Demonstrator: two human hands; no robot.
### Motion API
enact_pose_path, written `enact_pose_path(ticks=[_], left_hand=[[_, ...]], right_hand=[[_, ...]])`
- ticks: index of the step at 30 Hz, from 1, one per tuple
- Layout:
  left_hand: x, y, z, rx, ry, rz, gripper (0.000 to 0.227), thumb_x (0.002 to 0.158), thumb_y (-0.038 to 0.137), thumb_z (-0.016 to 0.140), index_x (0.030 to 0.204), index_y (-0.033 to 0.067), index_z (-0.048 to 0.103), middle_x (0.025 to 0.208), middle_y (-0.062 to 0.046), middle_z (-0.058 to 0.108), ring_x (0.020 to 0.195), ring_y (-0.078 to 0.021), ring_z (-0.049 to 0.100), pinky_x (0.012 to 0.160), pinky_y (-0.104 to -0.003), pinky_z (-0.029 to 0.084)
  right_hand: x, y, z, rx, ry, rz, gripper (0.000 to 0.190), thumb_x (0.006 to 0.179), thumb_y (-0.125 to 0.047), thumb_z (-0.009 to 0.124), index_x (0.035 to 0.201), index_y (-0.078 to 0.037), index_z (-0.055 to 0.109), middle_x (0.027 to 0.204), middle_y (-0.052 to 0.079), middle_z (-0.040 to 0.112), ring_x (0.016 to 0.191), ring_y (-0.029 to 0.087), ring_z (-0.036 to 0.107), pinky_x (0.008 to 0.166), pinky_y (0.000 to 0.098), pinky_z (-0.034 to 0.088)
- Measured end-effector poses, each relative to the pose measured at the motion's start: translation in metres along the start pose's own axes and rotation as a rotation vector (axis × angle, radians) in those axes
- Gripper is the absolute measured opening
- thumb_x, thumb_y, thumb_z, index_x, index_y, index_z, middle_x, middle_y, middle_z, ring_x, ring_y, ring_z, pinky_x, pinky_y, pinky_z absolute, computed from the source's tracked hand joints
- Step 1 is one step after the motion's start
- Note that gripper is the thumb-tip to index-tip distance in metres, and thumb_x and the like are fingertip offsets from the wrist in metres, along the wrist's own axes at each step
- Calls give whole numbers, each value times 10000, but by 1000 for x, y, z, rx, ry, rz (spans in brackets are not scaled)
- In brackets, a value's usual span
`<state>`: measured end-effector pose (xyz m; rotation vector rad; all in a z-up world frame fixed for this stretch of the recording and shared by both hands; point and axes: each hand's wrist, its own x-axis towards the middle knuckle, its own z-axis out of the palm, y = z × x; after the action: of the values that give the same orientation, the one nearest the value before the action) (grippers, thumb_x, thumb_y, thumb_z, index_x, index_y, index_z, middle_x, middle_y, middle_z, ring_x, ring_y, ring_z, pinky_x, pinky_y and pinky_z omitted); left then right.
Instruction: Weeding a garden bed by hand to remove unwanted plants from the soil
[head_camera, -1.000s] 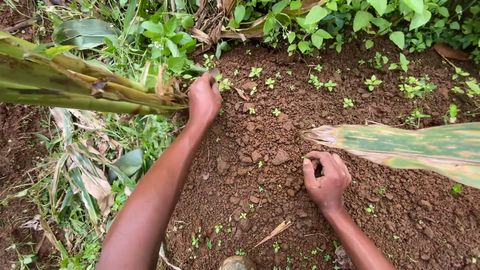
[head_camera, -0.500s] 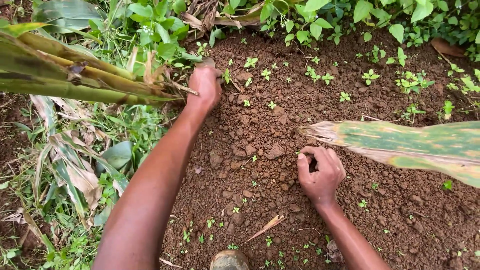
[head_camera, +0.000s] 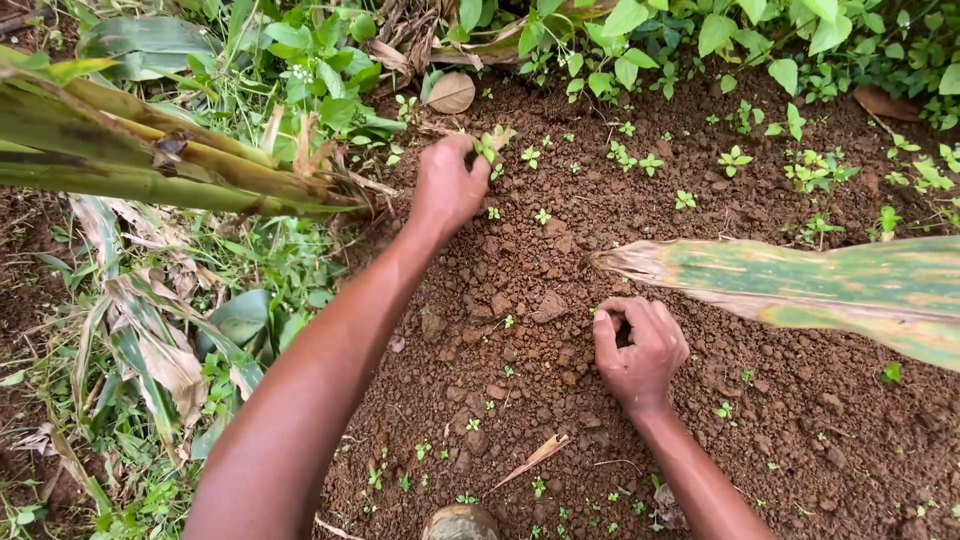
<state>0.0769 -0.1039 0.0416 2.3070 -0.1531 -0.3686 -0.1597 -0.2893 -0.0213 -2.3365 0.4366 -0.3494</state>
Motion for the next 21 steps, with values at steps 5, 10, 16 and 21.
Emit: enact_pose_path(ticks=[5, 10, 16, 21], left_hand=[[7, -27, 11, 60, -82, 142, 180, 897, -62, 635, 1069, -49, 687, 990, -178, 640, 900, -266, 674, 833, -417, 590], [-2, -22, 15, 121, -84, 254, 177, 899, -120, 617, 1046, -70, 702, 969, -205, 667, 877, -309, 711, 806, -401, 625], [11, -17, 16, 95, 11, 212, 205, 915, -130, 565, 998, -6, 706, 966, -170, 696, 892, -291, 716, 871, -425, 607], [61, -31, 5, 14, 321, 182, 184, 906, -37, 592, 1039, 63, 668, 1099, -133, 718, 1003, -259, 720, 937, -403, 624]], right_hand=[[-2, 3, 1, 3, -6, 9, 142, 933, -254, 637, 843, -196, 731, 571, -27, 589, 572, 157, 498, 602, 323, 410], [-3, 6, 3, -1, -8, 7, 140, 933, -250, 647, 840, -188, 731, 575, -21, 592, 574, 163, 497, 599, 326, 410], [-4, 8, 4, -7, -9, 12, 143, 936, -250, 645, 848, -188, 738, 577, -26, 592, 577, 161, 494, 609, 325, 412], [-6, 5, 8, -113, 25, -99, 198, 978, -274, 568, 886, -188, 721, 714, -56, 647, 651, 101, 508, 571, 279, 292]])
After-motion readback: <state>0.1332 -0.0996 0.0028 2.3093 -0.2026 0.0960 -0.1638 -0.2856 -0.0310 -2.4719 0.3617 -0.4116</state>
